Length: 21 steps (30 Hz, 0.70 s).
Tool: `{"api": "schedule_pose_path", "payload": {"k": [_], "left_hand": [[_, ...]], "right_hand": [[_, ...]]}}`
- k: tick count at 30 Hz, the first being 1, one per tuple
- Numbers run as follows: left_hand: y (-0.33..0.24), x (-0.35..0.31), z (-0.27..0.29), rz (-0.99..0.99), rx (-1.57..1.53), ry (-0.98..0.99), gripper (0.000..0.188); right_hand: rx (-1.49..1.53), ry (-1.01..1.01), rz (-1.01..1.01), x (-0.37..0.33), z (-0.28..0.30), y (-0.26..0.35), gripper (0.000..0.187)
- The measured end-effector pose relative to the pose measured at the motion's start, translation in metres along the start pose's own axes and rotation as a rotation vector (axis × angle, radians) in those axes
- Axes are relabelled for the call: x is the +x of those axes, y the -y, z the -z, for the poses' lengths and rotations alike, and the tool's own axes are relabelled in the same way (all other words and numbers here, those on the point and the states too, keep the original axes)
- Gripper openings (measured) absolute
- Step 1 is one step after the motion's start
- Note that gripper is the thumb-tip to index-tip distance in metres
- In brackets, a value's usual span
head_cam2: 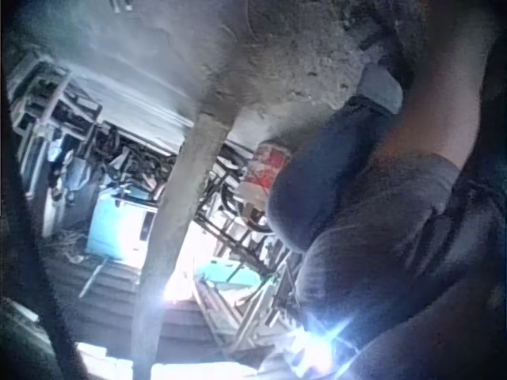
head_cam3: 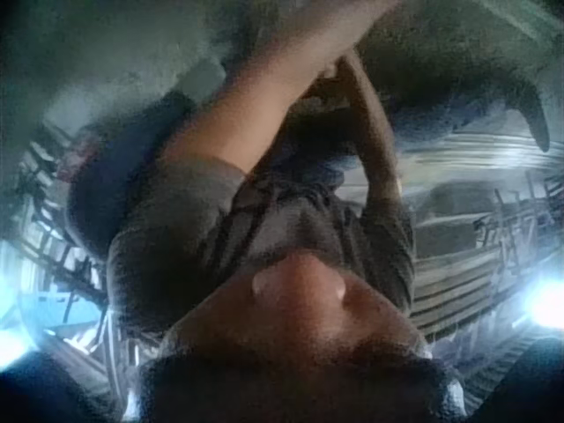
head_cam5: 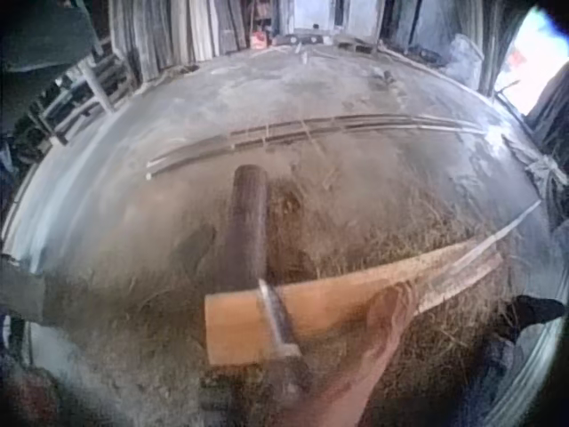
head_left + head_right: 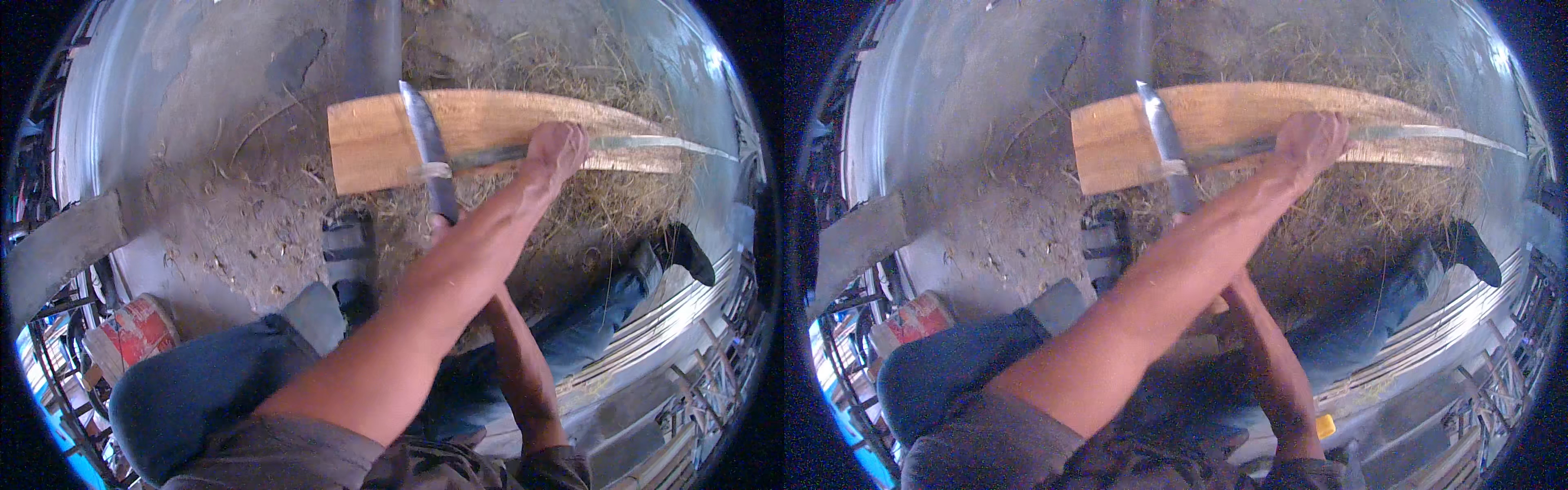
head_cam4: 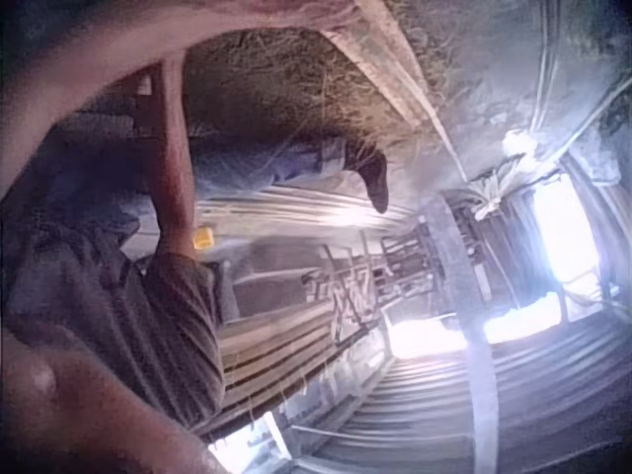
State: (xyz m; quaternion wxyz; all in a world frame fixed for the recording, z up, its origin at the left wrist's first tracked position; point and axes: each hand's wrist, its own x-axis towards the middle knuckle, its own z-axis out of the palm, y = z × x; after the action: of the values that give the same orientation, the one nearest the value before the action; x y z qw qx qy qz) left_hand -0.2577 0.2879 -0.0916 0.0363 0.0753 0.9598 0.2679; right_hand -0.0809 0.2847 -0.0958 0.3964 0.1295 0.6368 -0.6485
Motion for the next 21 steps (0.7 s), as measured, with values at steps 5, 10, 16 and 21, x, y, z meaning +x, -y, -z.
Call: {"api": "schedule_pose_path", "payload": {"k": [5, 10, 16, 21], "left_hand": [[0.023, 0.001, -0.039, -0.182, -0.610, -0.543, 0.013], [0.011, -0.004, -0.012, -0.065, 0.212, -0.171, 0.042], [0.009, 0.000, 0.002, -0.019, 0.058, -0.009, 0.033], [0.009, 0.001, 0.002, -0.019, -0.002, 0.106, 0.028]], "right_hand": [[-0.009, 0.032, -0.009, -0.006, -0.022, -0.007, 0.043], [-0.003, 0.113, -0.061, -0.006, -0.010, 0.018, 0.042], [-0.067, 0.118, -0.094, -0.025, -0.062, -0.015, 0.042], [-0.059, 0.076, -0.064, -0.022, -0.032, -0.009, 0.041]]}}
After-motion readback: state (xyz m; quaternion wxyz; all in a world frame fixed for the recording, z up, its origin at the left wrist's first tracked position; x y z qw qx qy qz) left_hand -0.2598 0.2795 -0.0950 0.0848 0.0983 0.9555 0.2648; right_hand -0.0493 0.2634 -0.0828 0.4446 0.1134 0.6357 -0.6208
